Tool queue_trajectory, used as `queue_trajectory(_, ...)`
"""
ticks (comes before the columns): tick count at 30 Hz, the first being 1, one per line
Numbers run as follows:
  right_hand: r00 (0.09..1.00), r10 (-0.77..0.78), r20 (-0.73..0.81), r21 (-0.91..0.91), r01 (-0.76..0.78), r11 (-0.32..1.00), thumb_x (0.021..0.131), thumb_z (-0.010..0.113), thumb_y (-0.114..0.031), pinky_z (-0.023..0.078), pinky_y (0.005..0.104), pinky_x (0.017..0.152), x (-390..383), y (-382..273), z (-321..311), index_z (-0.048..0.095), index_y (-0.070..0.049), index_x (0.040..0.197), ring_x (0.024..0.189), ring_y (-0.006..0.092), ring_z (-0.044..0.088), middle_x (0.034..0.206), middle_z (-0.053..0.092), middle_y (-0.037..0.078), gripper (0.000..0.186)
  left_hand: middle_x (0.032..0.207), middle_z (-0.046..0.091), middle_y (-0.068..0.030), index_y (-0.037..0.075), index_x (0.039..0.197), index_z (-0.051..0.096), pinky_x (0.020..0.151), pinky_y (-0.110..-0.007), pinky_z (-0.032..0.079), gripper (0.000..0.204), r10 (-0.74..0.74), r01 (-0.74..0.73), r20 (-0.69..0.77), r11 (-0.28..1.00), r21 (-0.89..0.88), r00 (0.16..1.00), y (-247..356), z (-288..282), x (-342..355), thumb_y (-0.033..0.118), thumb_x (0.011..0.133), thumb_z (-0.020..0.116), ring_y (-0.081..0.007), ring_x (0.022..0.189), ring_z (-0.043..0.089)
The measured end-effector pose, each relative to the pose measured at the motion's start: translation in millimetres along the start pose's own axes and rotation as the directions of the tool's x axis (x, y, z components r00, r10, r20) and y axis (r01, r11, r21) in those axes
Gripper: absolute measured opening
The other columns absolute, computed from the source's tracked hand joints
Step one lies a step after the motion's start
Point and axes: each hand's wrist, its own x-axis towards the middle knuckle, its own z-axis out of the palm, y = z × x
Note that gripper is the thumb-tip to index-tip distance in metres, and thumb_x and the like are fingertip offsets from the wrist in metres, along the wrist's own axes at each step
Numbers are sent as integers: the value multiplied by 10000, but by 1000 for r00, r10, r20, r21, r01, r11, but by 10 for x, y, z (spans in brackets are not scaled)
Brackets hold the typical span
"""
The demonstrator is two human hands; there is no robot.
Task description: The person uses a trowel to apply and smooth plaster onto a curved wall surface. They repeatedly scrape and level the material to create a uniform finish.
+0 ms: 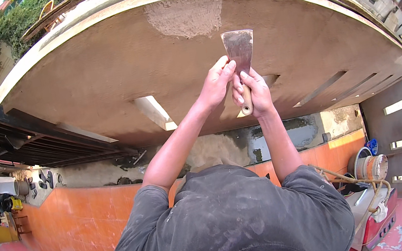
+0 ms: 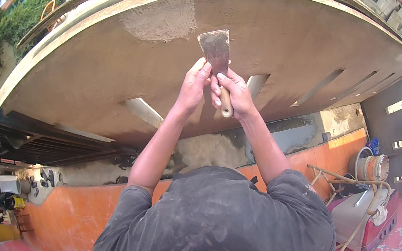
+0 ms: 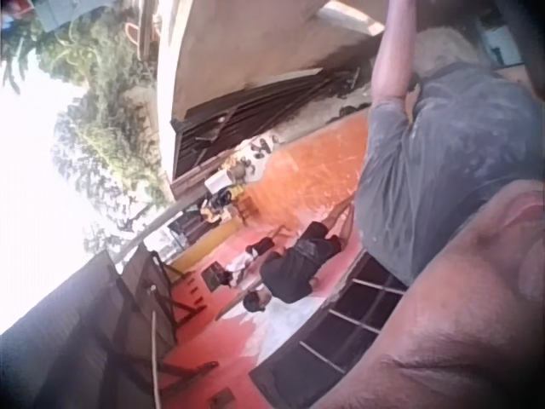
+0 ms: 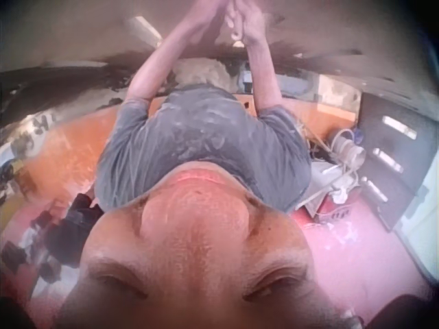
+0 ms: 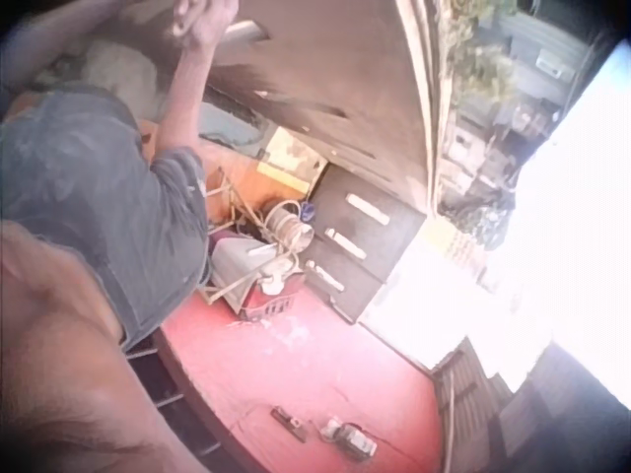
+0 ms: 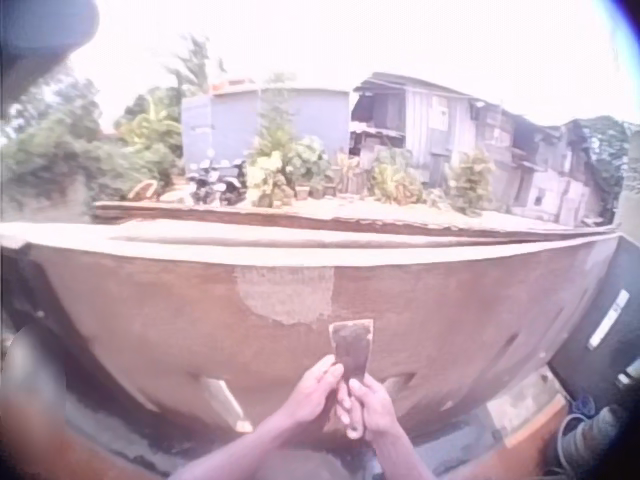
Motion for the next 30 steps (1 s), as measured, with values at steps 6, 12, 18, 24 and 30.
queue_trajectory(6, 996, -73, -48, -16, 73, 997, 1062, 485, -142, 510, 268, 477, 161, 204, -111, 525, -39, 1127, 574, 162, 601, 777, 576, 72, 128, 1049, 746, -127, -20, 1151, 593, 410, -188, 464, 379, -113, 118, -74, 990, 74, 991, 140, 120, 224, 319, 1100, 431, -24, 429, 479)
queue_trajectory(12, 932, -323, -165, -341, 253, 905, 1091, 508, -169, 535, 265, 610, 137, 80, -127, 616, 26, 1113, 682, 137, 659, 906, 716, 108, 224, 1422, 481, -97, 9, 1537, 294, 1056, -320, 446, 671, 33, -33, 112, 999, 2, 993, -529, -85, -237, 352, 1048, 598, -170, 1304, 486)
queue_trajectory(18, 887, -344, -308, -391, 211, 896, 1024, 616, -70, 528, 231, 662, 267, -1, -34, 647, 36, 1113, 758, 82, 655, 898, 711, 70, 141, 1120, 595, -41, 67, 1456, 377, 713, -277, 534, 526, -323, 306, 58, 931, 198, 945, -461, -59, -265, 141, 1007, 641, -110, 892, 633)
queue_trajectory(24, 803, -462, -376, -440, 283, 852, 946, 698, -3, 512, 217, 676, 564, -127, 167, 699, 39, 1088, 791, 56, 649, 955, 731, 45, 148, 849, 592, -1, 40, 1245, 514, 616, -269, 485, 297, -197, 203, -50, 945, 255, 979, -437, 39, -240, 127, 991, 642, -79, 689, 578)
queue_trajectory(30, 718, -577, -390, -654, 226, 722, 898, 757, -13, 534, 244, 700, 684, -139, 396, 721, 24, 1039, 790, 74, 669, 895, 755, 56, 150, 845, 658, -106, 2, 1130, 519, 658, -375, 508, 255, 30, 42, -153, 894, 446, 988, -466, 103, -231, 120, 959, 667, -189, 725, 647)
